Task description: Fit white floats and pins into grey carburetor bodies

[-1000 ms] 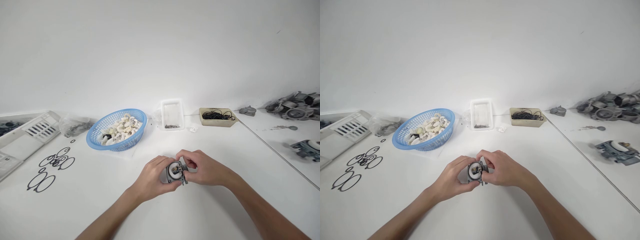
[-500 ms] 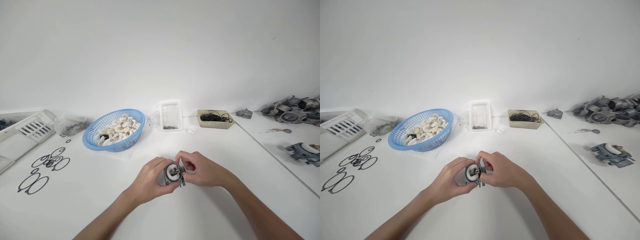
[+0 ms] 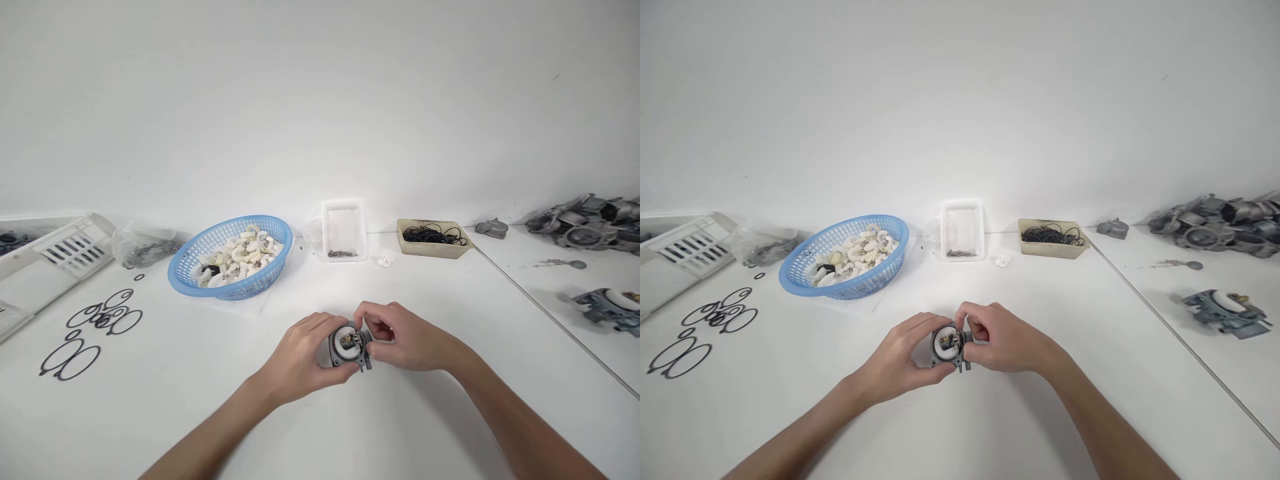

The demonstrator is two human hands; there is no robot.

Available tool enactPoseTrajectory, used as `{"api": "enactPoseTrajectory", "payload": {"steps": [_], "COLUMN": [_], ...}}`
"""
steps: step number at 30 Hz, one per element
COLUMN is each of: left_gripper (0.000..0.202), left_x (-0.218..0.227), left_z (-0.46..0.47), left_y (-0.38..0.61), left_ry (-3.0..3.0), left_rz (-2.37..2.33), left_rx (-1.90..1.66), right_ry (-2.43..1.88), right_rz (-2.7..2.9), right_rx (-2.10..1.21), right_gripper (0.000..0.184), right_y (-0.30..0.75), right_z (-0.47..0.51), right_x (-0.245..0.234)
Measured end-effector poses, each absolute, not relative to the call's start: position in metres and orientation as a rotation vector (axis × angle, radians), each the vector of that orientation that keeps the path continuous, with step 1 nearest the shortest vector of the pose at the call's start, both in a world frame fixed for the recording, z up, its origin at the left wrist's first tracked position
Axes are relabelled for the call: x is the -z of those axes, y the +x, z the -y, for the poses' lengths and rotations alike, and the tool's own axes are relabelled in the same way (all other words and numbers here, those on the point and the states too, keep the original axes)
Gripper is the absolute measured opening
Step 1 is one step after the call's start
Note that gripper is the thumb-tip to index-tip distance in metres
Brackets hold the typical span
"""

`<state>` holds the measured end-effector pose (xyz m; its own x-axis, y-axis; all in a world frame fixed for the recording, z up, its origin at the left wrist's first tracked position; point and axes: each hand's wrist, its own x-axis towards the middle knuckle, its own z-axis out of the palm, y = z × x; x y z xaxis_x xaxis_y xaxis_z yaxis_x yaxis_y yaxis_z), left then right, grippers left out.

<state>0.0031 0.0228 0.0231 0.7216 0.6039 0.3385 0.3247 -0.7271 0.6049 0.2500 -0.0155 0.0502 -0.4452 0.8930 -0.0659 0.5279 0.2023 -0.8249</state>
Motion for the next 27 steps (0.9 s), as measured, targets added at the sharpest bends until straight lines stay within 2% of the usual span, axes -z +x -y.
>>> {"api": "enactPoseTrajectory", "payload": {"steps": [15, 27], "left_gripper": [0.046, 0.044], "left_x": [-0.0248, -0.0252], "left_z": [-0.0222, -0.0222], "left_y": [0.0034, 0.0031], "left_ry": [2.405, 2.41], "left_rz": [-0.72, -0.708], "left_rx": [-0.696, -0.705], "right_ry": [-1.322, -1.33], "right_rz": [2.014, 2.005], "right_rx": [-1.246, -1.165], "right_gripper": [0.024, 0.021], "right_y": [0.2492, 0.2497], "right_z": [0.0168, 0.016], "right_x": [-0.0522, -0.0489]}}
